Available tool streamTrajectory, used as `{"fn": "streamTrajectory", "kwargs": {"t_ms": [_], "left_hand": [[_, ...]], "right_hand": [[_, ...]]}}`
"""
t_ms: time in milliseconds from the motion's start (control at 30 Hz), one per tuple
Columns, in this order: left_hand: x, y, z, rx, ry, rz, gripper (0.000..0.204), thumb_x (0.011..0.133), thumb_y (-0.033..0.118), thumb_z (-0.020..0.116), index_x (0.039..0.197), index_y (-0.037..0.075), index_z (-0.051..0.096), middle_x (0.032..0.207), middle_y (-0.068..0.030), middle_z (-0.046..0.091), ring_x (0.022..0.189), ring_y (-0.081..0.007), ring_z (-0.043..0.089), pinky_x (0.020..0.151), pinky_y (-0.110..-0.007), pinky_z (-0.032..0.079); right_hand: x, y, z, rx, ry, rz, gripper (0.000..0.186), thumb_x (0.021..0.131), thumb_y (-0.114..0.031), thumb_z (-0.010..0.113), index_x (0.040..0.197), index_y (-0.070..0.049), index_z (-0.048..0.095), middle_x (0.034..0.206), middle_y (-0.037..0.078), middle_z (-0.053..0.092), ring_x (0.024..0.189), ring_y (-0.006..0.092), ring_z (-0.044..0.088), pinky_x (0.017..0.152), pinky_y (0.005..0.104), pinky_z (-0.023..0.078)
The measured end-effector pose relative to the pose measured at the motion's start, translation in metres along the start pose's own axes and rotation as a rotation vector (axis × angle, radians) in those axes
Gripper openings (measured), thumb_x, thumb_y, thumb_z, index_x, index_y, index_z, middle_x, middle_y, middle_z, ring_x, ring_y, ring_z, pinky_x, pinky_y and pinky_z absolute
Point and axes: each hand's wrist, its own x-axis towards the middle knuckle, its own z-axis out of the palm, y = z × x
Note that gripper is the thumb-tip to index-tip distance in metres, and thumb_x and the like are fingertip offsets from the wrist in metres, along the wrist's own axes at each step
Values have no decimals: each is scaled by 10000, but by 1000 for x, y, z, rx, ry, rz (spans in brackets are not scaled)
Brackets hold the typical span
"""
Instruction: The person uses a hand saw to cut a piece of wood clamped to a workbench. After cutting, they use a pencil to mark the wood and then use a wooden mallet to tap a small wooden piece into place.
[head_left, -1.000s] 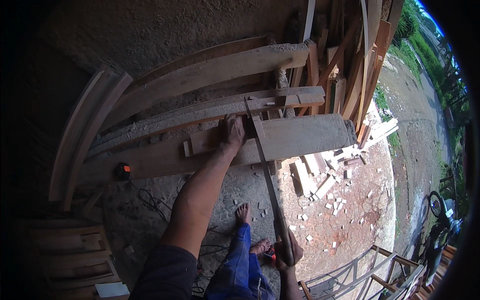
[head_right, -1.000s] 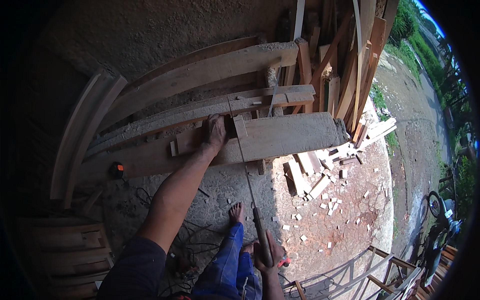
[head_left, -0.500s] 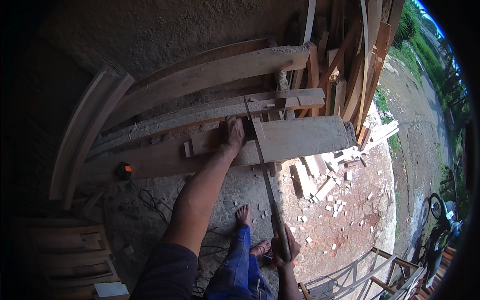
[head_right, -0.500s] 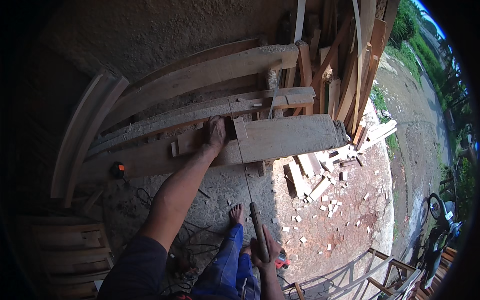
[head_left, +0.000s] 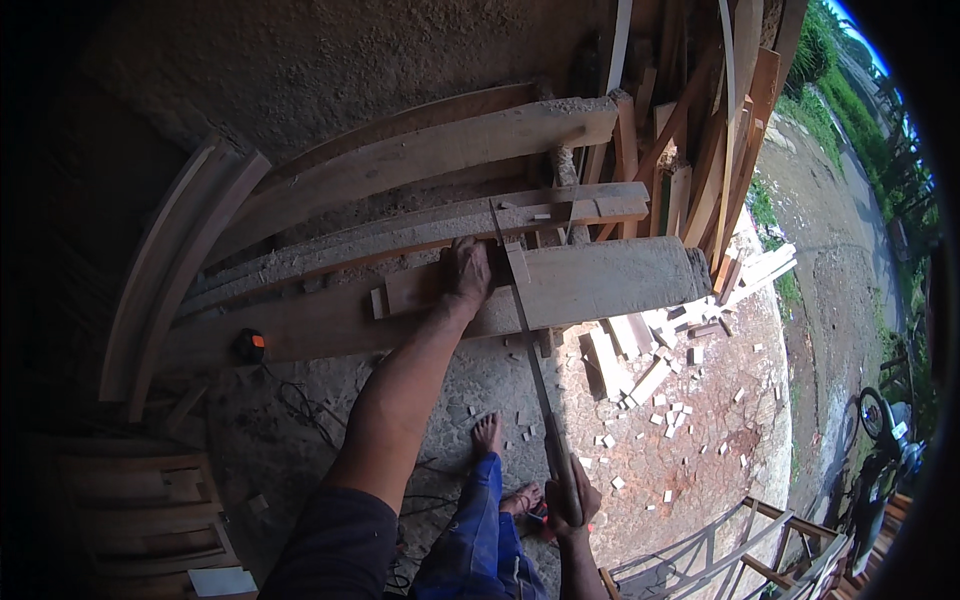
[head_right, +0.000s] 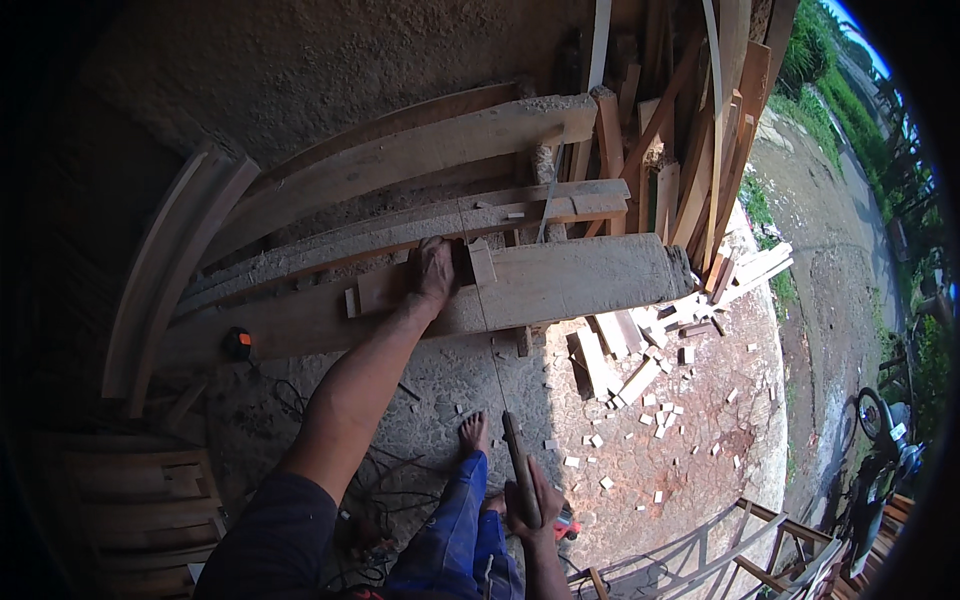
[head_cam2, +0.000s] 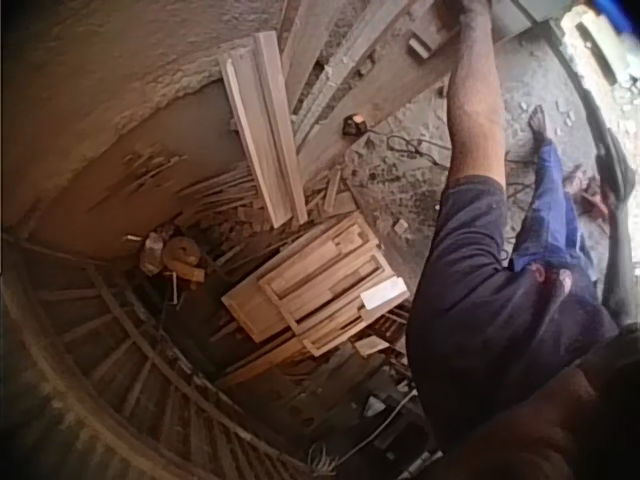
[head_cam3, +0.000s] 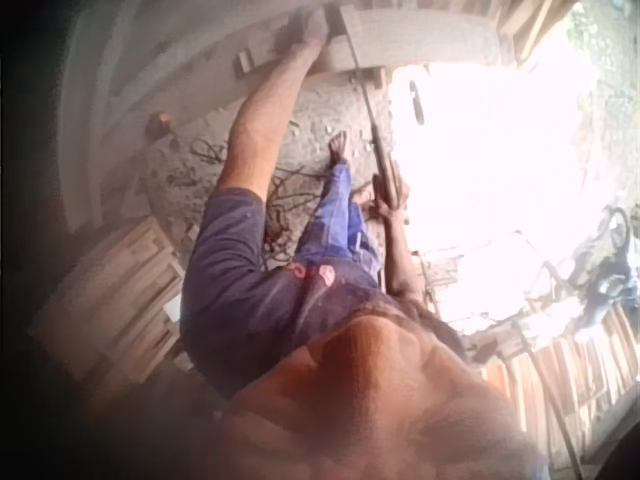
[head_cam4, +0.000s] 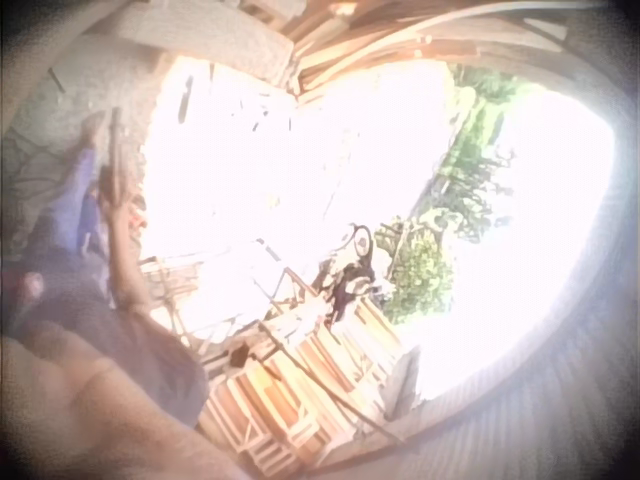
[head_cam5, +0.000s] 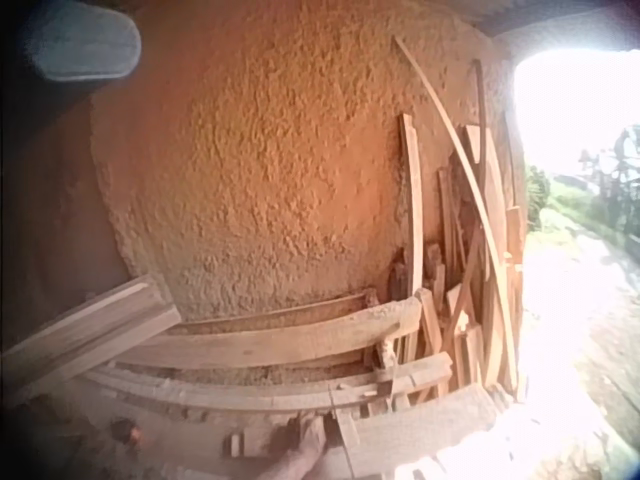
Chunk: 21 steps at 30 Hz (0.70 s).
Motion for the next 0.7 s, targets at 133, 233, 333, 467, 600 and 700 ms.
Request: {"fn": "streamTrajectory", "kwargs": {"t_ms": [133,233,333,467,600,700], "left_hand": [[10,37,-9,2,-89,56,106,843,102,608,856,92,712,984,-138,684,1026,-359,632,870,-489,509],[12,35,-6,25,-97,22,95,841,106,612,848,96,707,983,-133,686,1030,-351,632,879,-489,502],[5,7,8,45,-25,-51,91,833,119,626,862,90,707,976,-129,686,1029,-342,633,893,-491,495],[3,18,6,21,-61,-16,91,833,125,632,872,80,702,969,-119,682,1034,-333,633,894,-498,488],[8,16,10,55,-101,64,89,829,142,639,867,82,692,975,-122,675,1063,-332,618,910,-490,479],[7,14,7,-126,-2,88,174,690,116,697,846,42,675,924,-190,667,919,-413,612,865,-503,488]], "right_hand": [[133,-11,37,261,7,149,594,857,-92,734,1425,-44,567,1184,189,724,1007,201,729,830,331,560],[87,-4,38,165,-4,248,583,855,-93,734,1414,-51,576,1173,183,727,991,236,742,814,338,573],[-27,8,-9,-2,5,51,551,862,-168,745,1370,-16,594,1106,175,744,931,297,758,767,364,593],[-38,-2,-23,-28,-13,117,570,870,-234,747,1359,14,594,1054,181,753,907,297,763,759,365,594],[103,0,45,203,15,108,609,883,-113,747,1452,-42,544,1111,174,742,909,160,716,779,317,559],[127,-7,59,308,34,112,617,870,-96,760,1448,-49,547,1162,209,730,1012,252,752,827,349,579]]}}
